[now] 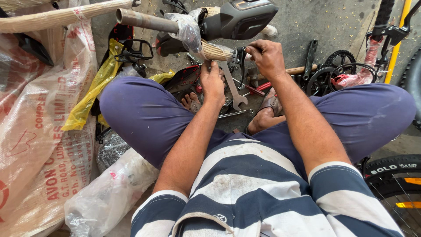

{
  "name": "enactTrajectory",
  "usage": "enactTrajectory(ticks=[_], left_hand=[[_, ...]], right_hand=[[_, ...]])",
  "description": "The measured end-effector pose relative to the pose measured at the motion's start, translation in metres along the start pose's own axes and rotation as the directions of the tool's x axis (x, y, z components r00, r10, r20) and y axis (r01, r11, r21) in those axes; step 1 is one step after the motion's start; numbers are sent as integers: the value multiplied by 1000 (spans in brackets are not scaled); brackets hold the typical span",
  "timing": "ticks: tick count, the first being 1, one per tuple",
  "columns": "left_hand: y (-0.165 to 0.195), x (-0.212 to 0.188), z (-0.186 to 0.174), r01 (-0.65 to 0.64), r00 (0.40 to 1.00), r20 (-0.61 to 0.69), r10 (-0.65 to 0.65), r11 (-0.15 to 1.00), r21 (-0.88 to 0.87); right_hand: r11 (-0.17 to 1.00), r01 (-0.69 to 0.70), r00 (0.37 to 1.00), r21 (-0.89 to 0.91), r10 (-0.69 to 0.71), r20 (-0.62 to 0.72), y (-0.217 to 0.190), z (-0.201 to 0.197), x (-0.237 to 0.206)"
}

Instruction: The person sits on the ground assembling a bicycle, working on the handlebar and stem area. They unwrap plastic packaging from the handlebar, position the stem and brake components, and use a wrench to tighten bolts while holding parts steady with the other hand.

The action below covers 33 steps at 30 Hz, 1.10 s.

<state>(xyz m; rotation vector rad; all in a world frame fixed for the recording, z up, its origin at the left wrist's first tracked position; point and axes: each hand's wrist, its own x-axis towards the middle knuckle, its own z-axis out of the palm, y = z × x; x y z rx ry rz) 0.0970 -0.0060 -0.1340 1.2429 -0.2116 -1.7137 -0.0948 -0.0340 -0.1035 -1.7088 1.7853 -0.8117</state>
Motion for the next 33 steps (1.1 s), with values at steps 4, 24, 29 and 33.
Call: enactTrajectory(ticks=[4, 24, 29, 33], left_hand=[[1, -1, 0, 6, 1000, 2, -6, 1000, -1], [-5, 3, -7, -22, 1000, 8, 21, 999, 48], [-2, 0, -6, -19, 1000, -1, 19, 998, 60], [-2, -4, -3, 1, 998, -63, 1, 1000, 29]], right_hand=[[931, 15, 1000, -364, -21, -12, 3, 10, 3], [883, -135, 984, -450, 173, 43, 17, 15, 1], [897, -124, 980, -425, 177, 87, 19, 18, 4], [889, -183, 970, -419, 233, 70, 20, 19, 1]])
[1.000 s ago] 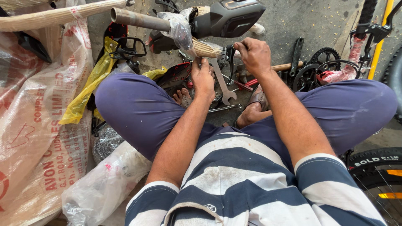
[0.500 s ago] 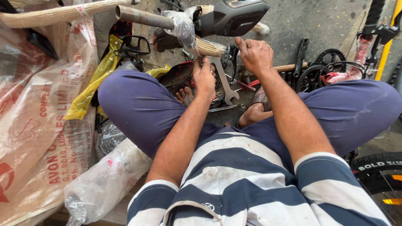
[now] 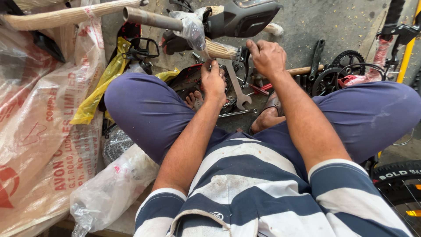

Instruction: The person sits on the ground assembling a bicycle, working on the handlebar and stem area. They unwrap plastic packaging from the handlebar, position the stem and brake components, and use a wrench to tighten bolts while holding parts steady with the other hand.

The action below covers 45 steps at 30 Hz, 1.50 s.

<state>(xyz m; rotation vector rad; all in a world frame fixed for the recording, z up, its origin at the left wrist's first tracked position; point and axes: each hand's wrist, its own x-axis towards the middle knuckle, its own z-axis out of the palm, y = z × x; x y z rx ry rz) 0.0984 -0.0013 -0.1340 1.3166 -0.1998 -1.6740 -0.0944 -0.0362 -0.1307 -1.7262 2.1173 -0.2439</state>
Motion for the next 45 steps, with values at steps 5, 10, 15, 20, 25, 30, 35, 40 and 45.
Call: enactTrajectory(ticks=[5, 10, 15, 20, 25, 30, 35, 40, 45], left_hand=[[8, -12, 0, 112, 972, 228, -64, 973, -203], [19, -25, 6, 326, 835, 536, -124, 896, -301], [22, -31, 17, 310, 814, 577, -64, 888, -339], [20, -35, 21, 329, 754, 655, -48, 891, -313], [24, -40, 20, 362, 668, 744, -15, 880, -308], [28, -44, 21, 400, 645, 763, -39, 868, -293], [25, -46, 21, 457, 626, 775, -84, 845, -278], [22, -43, 20, 511, 544, 838, -27, 804, -306], [25, -51, 25, 487, 538, 841, -62, 837, -250]], right_hand=[[998, -45, 997, 52, 48, -57, -8, -1, -1], [990, 81, 976, 119, -54, -213, -28, -45, -20], [853, 461, 853, 244, -349, -388, -55, -108, -76], [751, 660, 736, 21, -642, -215, -86, -118, -96], [756, 654, 739, -17, -644, -196, -87, -114, -102], [729, 684, 720, -33, -681, -134, -79, -117, -106], [738, 673, 737, 38, -665, -120, -81, -121, -108], [765, 582, 813, 275, -534, -233, -76, -130, -111], [759, 598, 801, 258, -551, -235, -78, -116, -110]])
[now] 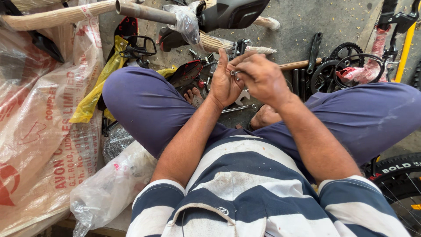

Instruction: The person sits on the ground assembling a bicycle, working on the handlebar and stem area. They unwrap plastic packaging from the handlebar, position the stem and brake components, and use a wrench to tighten bolts while holding parts steady with the other hand.

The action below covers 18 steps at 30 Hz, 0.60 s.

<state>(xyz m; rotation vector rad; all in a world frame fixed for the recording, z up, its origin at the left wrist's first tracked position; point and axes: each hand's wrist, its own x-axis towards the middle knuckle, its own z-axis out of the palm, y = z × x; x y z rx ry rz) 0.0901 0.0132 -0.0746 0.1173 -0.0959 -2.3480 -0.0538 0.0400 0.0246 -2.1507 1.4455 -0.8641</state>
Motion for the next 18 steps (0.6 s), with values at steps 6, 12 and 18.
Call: enactTrajectory(ticks=[6, 12, 18], left_hand=[[-6, 0, 10, -45, 999, -15, 46, 997, 63], [-6, 2, -16, 2, 952, -290, 100, 943, 333], [-11, 2, -35, 24, 954, -287, 90, 928, 371]], right_hand=[[983, 5, 1000, -182, -6, -6, -3, 21, -3], [994, -112, 982, -20, 107, -153, 7, -5, 0], [993, -111, 987, -31, 106, -120, 17, -20, -4]])
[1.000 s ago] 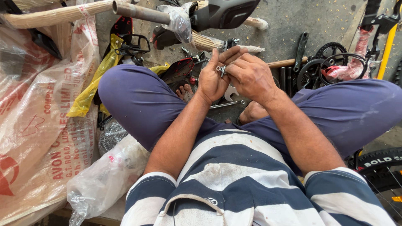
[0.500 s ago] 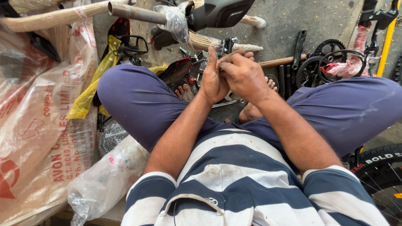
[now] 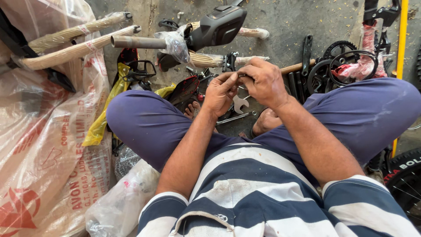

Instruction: The person sits on the ground assembling a bicycle, working on the handlebar and stem area. They unwrap plastic packaging from the handlebar, position the stem and brake components, and use a wrench to tighten bolts while holding parts steady with the other hand.

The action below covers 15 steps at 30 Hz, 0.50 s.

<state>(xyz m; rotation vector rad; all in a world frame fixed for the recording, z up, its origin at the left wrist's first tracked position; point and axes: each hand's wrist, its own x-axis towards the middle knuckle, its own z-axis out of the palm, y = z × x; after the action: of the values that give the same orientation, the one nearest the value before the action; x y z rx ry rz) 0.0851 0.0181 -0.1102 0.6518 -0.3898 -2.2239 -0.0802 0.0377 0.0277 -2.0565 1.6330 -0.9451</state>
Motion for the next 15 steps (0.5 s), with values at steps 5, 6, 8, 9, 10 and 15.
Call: enactTrajectory(ticks=[5, 6, 8, 9, 10, 15], left_hand=[[2, 2, -1, -41, 999, -19, 43, 992, 117], [2, 3, -1, -56, 998, -34, 61, 991, 125], [2, 6, 0, -68, 995, -63, 79, 985, 157], [1, 7, 1, -65, 994, -75, 80, 981, 184], [1, 8, 1, -62, 993, -88, 82, 976, 210], [-1, 6, 6, -75, 988, -95, 118, 928, 365]], right_hand=[[975, -96, 990, 199, 74, 117, 12, -7, -4], [980, -99, 991, 170, 82, 104, 14, -7, -5], [988, -109, 992, 110, 101, 80, 16, -8, -6], [989, -74, 995, 127, 65, 70, 16, -7, -7], [989, -38, 998, 144, 30, 60, 16, -7, -7], [987, -58, 998, 152, 52, 43, 16, -3, -8]])
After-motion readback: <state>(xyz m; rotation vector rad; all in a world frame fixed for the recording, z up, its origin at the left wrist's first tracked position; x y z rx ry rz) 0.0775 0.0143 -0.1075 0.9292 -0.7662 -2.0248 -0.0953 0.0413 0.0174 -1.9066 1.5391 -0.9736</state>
